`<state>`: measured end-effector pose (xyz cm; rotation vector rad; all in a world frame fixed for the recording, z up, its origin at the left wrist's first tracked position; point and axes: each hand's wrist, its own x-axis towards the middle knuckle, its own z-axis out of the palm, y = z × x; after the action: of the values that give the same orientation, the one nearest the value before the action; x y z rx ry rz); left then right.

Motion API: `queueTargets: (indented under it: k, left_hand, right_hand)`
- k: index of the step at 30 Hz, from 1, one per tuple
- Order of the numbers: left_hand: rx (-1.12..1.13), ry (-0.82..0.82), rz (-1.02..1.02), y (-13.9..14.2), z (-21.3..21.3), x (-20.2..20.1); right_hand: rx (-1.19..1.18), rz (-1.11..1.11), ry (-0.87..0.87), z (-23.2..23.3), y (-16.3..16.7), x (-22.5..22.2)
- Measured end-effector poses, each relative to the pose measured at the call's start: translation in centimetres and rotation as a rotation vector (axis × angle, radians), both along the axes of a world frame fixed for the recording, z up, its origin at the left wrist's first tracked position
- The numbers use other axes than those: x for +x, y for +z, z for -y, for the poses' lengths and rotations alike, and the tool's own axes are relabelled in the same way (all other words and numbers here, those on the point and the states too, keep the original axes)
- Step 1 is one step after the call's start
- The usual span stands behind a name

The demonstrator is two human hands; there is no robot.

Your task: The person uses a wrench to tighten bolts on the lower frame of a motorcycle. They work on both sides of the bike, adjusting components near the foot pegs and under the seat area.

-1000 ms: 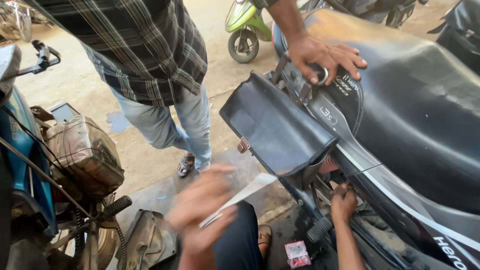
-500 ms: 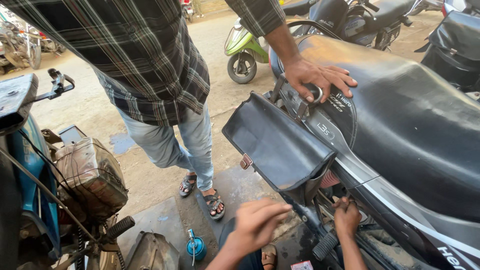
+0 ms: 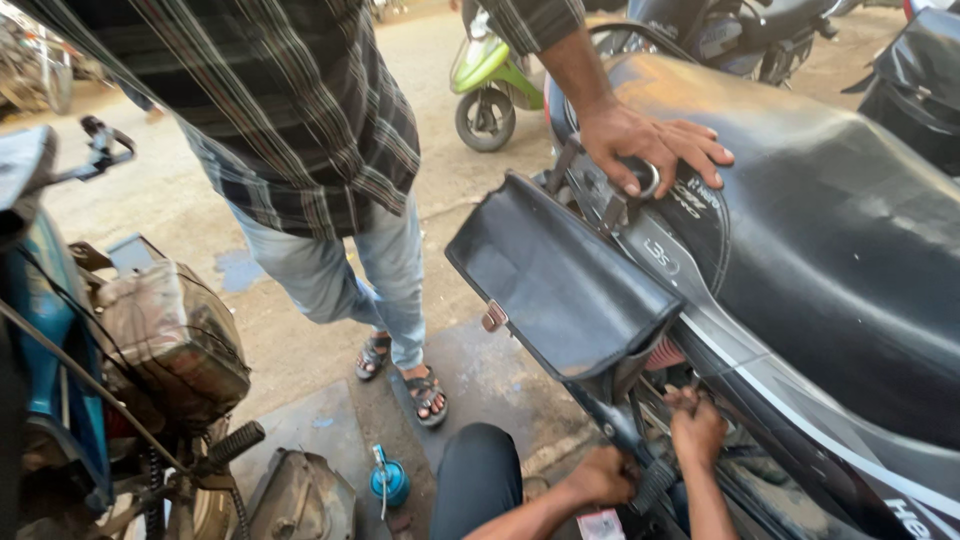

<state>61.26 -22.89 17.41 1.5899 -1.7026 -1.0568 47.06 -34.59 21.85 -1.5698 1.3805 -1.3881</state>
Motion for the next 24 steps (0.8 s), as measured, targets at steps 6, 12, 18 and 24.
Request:
queueTargets:
  k: [6, 12, 18, 24]
  left_hand:
    - [-0.127, 0.159, -0.174, 1.6, 2.2, -0.7]
    - [-0.420, 0.287, -0.069, 5.1, 5.9, -4.4]
    - [-0.537, 0.342, -0.269, 8.6, 8.0, -6.4]
    - [-0.520, 0.304, -0.348, 9.0, 9.6, -6.3]
  right_hand:
    - [-0.171, -0.104, -0.002, 1.3, -2.2, -0.9]
    - [-0.154, -0.255, -0.079, 1.2, -3.6, -2.0]
    - [-0.071, -0.121, -0.034, 0.9, -3.0, -2.6]
    - [0.099, -0.054, 0.055, 0.8, -4.1, -3.5]
